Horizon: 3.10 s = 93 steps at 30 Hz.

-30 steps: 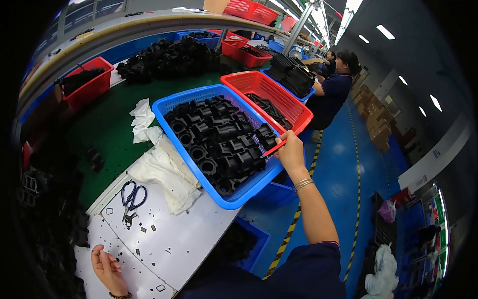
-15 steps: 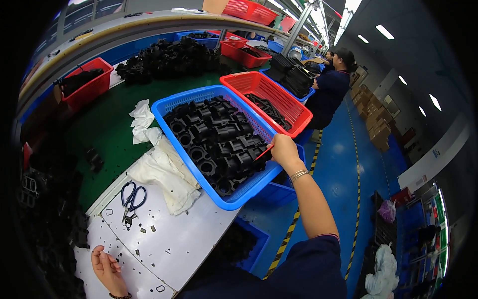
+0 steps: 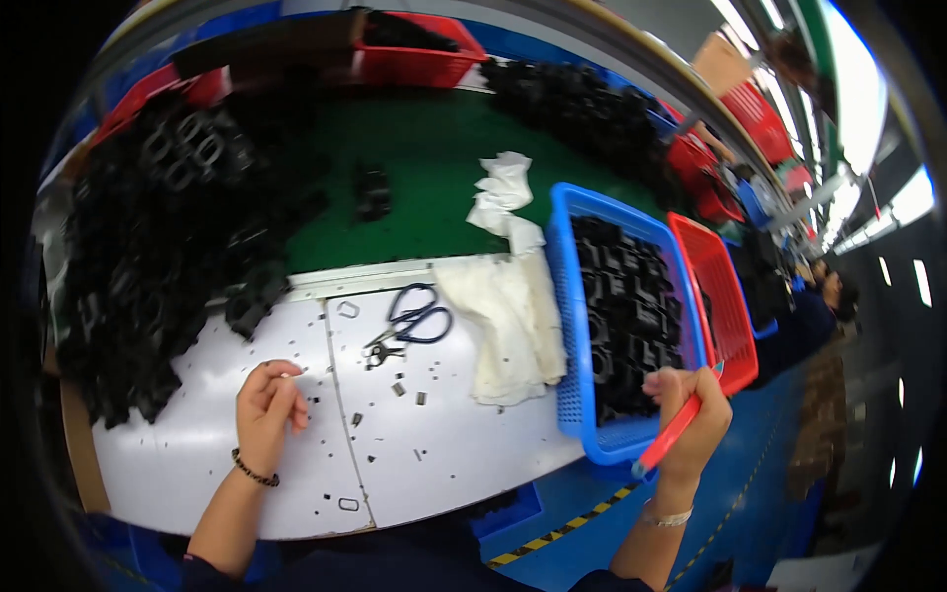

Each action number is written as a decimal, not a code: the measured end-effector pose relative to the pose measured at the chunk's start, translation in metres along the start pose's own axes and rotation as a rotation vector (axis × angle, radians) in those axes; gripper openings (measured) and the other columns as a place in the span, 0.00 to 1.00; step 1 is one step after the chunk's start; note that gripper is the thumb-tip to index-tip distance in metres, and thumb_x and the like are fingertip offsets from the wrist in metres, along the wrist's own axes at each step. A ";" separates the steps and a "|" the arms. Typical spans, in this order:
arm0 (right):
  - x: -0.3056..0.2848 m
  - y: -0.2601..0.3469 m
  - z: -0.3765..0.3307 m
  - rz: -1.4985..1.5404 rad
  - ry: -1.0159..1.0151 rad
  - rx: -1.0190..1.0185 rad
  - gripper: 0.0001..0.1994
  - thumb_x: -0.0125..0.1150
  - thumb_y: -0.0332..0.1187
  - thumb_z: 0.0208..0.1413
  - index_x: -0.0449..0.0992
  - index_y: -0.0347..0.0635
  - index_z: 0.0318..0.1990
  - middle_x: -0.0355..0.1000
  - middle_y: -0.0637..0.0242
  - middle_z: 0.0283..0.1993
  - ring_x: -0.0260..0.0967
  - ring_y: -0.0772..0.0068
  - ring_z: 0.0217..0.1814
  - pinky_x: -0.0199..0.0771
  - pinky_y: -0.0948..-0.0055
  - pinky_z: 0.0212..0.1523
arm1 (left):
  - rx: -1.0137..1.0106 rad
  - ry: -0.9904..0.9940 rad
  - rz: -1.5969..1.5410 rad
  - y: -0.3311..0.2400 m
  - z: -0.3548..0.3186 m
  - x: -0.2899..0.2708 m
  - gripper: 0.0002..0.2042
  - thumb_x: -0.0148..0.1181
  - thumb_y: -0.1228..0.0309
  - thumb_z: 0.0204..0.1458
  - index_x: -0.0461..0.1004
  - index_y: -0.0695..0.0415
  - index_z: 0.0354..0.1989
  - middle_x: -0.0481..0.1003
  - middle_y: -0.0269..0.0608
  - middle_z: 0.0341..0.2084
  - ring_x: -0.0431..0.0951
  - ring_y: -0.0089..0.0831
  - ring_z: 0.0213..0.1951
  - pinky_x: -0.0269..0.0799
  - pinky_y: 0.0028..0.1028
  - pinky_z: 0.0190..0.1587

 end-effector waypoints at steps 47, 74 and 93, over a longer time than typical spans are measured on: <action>0.266 0.157 -0.109 0.867 0.859 -0.185 0.12 0.65 0.21 0.49 0.78 0.28 0.42 0.78 0.53 0.35 0.76 0.68 0.33 0.74 0.76 0.36 | -0.193 0.140 -0.655 0.011 -0.002 -0.006 0.20 0.35 0.64 0.67 0.59 0.56 0.64 0.72 0.43 0.50 0.76 0.27 0.45 0.77 0.29 0.46; 0.264 0.184 -0.122 0.765 0.879 -0.405 0.09 0.64 0.18 0.48 0.73 0.37 0.35 0.78 0.55 0.47 0.72 0.61 0.49 0.72 0.69 0.50 | -0.115 0.124 -0.604 0.006 -0.004 -0.007 0.19 0.37 0.65 0.67 0.59 0.57 0.63 0.70 0.45 0.51 0.73 0.31 0.52 0.73 0.32 0.54; 0.237 0.142 -0.067 0.262 0.214 -0.414 0.04 0.61 0.23 0.55 0.77 0.34 0.38 0.75 0.58 0.39 0.72 0.67 0.43 0.70 0.72 0.48 | -0.138 0.102 -0.560 0.010 -0.003 -0.008 0.17 0.42 0.65 0.67 0.61 0.55 0.62 0.72 0.40 0.45 0.75 0.26 0.44 0.74 0.28 0.47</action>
Point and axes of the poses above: each hand's wrist, its own z-axis towards the middle knuckle, its own x-axis out of the palm, y = z × x, the point moved 9 cm from there along z, towards the middle knuckle
